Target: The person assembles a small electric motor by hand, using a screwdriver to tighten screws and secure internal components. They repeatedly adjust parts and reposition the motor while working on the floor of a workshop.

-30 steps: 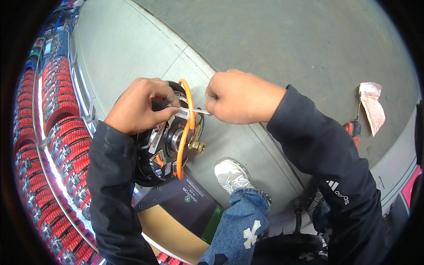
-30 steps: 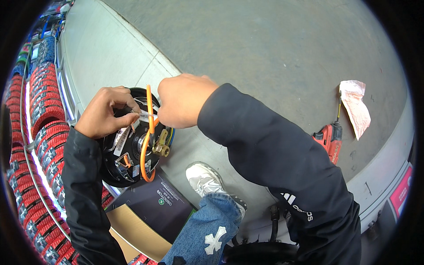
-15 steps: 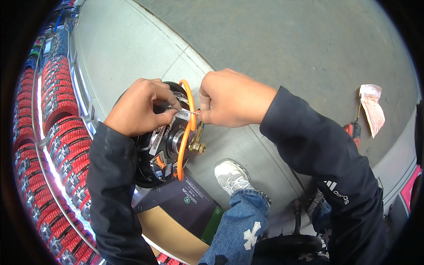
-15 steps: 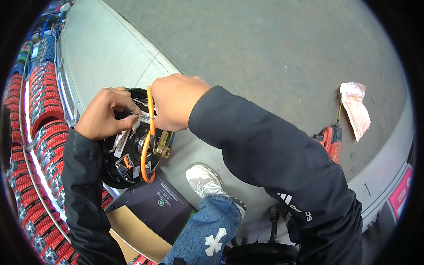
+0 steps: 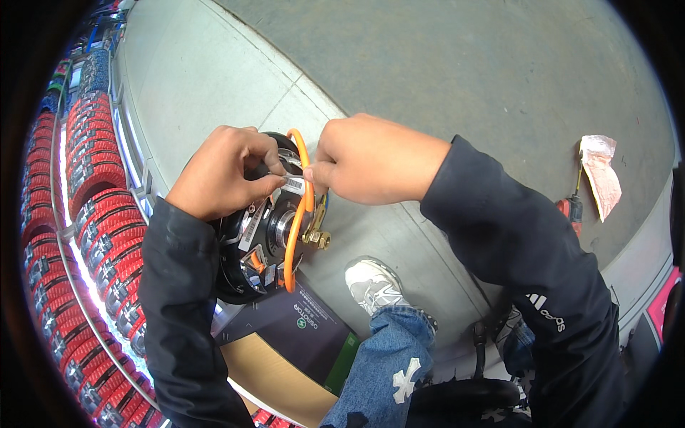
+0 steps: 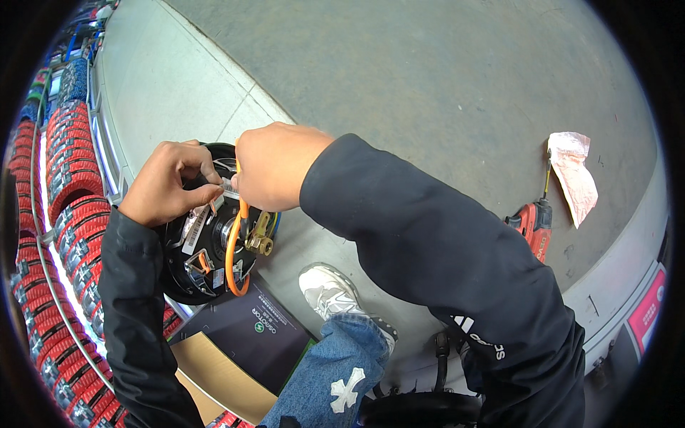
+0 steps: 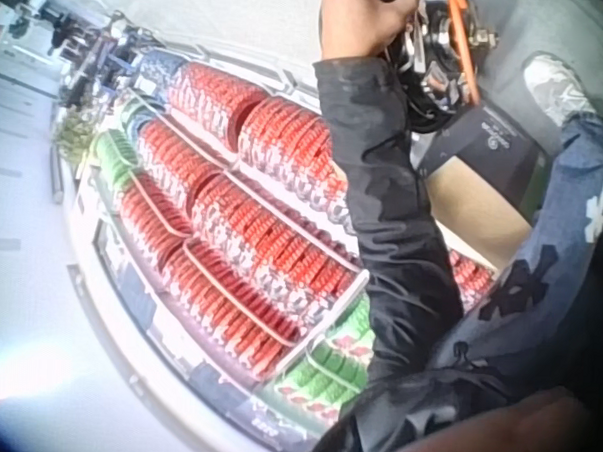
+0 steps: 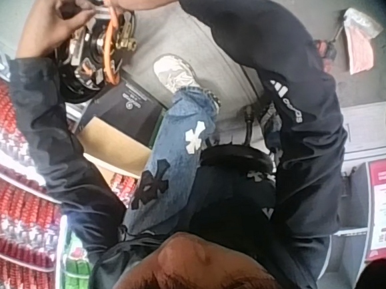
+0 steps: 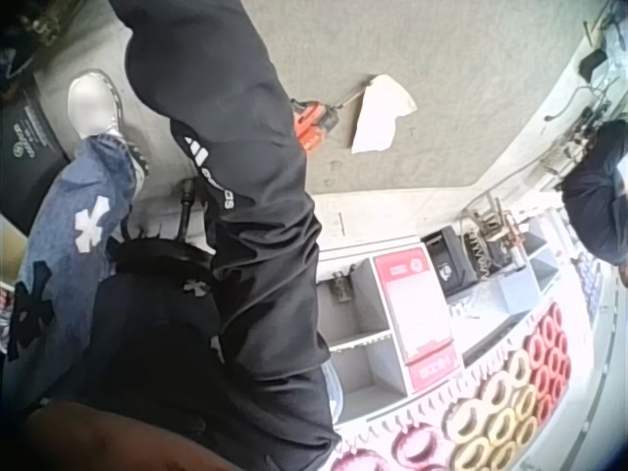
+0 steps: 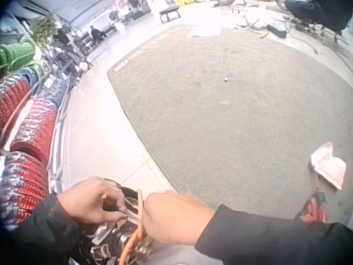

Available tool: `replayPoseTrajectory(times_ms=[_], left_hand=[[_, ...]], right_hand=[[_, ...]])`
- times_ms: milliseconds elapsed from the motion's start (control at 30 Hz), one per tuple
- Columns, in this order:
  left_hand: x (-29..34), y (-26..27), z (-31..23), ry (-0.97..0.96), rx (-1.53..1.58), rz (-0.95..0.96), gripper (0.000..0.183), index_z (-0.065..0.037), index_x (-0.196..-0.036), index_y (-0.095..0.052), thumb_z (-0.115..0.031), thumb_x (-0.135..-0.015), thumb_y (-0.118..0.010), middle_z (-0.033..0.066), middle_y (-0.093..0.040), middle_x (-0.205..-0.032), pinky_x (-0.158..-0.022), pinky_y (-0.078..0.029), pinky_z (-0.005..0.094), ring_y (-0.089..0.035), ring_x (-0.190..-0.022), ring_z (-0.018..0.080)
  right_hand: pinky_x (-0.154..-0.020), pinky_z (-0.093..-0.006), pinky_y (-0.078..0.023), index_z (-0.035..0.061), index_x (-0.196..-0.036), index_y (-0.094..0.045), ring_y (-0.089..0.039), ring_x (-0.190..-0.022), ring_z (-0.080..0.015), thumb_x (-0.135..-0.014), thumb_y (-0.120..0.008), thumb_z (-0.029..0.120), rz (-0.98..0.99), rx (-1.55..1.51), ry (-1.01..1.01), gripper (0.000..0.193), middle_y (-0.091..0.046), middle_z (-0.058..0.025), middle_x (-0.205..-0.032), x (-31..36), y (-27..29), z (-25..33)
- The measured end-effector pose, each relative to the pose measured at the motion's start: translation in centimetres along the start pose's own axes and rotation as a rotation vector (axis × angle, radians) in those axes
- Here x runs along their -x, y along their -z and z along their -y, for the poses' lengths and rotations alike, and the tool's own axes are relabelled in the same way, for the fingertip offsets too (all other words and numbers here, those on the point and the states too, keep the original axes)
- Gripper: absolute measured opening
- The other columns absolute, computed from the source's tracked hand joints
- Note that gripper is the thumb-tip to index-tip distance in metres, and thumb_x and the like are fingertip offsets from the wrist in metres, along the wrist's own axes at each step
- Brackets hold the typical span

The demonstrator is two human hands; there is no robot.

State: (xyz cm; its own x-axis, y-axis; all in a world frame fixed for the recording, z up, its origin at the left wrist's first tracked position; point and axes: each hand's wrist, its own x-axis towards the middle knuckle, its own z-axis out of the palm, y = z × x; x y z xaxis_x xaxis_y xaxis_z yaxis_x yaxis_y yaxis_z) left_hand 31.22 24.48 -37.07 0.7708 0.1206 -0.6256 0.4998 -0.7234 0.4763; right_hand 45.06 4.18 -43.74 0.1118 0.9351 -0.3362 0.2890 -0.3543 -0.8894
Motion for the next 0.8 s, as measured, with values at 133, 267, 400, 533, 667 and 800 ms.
replayPoseTrajectory(times_ms=[133, 267, 400, 533, 667, 800], left_hand=[[-0.3, 0.3, -0.4, -0.008, -0.056, 0.022, 0.013, 0.002, -0.089, -0.076, 0.003, -0.081, -0.086, 0.0085, -0.069, -0.091, -0.065, -0.049, 0.0303, -0.061, -0.073, 0.0137], [-0.4, 0.0, -0.8, -0.047, -0.096, -0.004, 0.012, 0.002, -0.090, -0.077, 0.002, -0.080, -0.085, 0.0085, -0.069, -0.090, -0.065, -0.049, 0.0307, -0.062, -0.074, 0.0143], [-0.5, 0.2, -0.1, -0.170, -0.130, 0.020, 0.012, 0.001, -0.091, -0.078, 0.000, -0.081, -0.085, 0.0081, -0.070, -0.089, -0.064, -0.048, 0.0316, -0.061, -0.074, 0.0149], [-0.4, 0.3, -0.8, -0.063, -0.104, 0.026, 0.013, 0.000, -0.092, -0.079, -0.001, -0.081, -0.085, 0.0080, -0.070, -0.089, -0.065, -0.049, 0.0320, -0.062, -0.075, 0.0152], [-0.6, 0.4, -1.4, -0.014, -0.140, 0.045, 0.013, 0.001, -0.092, -0.078, -0.001, -0.081, -0.085, 0.0086, -0.070, -0.090, -0.069, -0.053, 0.0316, -0.063, -0.076, 0.0162], [-0.3, 0.0, -0.8, -0.106, -0.088, -0.004, 0.013, 0.001, -0.092, -0.078, -0.001, -0.081, -0.084, 0.0092, -0.070, -0.090, -0.071, -0.055, 0.0322, -0.067, -0.080, 0.0185]], right_hand=[[-0.077, -0.0534, -0.060, -0.0060, -0.089, -0.078, -0.075, -0.081, -0.0458, -0.095, -0.072, 0.019, -0.008, 0.026, -0.047, 0.027, -0.074, -0.0275, -0.080, 0.0, -0.3, 1.0], [-0.079, -0.0534, -0.061, -0.0051, -0.092, -0.080, -0.077, -0.084, -0.0458, -0.092, -0.072, 0.017, -0.032, 0.051, -0.063, 0.024, -0.075, -0.0279, -0.084, -0.1, -0.6, 0.9], [-0.080, -0.0526, -0.061, -0.0044, -0.092, -0.080, -0.077, -0.085, -0.0458, -0.092, -0.073, 0.018, -0.088, 0.023, -0.082, 0.023, -0.076, -0.0277, -0.085, 0.1, -1.1, 0.6], [-0.081, -0.0511, -0.061, -0.0045, -0.092, -0.080, -0.077, -0.086, -0.0450, -0.093, -0.075, 0.020, -0.024, -0.005, -0.059, 0.025, -0.076, -0.0270, -0.086, -0.4, -1.1, 0.0], [-0.082, -0.0494, -0.061, -0.0042, -0.092, -0.079, -0.078, -0.089, -0.0433, -0.093, -0.077, 0.020, -0.006, 0.067, -0.104, 0.025, -0.077, -0.0257, -0.087, -0.7, -1.2, 0.3], [-0.083, -0.0488, -0.061, -0.0039, -0.093, -0.079, -0.078, -0.090, -0.0424, -0.094, -0.077, 0.019, 0.006, 0.002, -0.058, 0.023, -0.078, -0.0252, -0.088, -0.5, -1.0, 0.4]])
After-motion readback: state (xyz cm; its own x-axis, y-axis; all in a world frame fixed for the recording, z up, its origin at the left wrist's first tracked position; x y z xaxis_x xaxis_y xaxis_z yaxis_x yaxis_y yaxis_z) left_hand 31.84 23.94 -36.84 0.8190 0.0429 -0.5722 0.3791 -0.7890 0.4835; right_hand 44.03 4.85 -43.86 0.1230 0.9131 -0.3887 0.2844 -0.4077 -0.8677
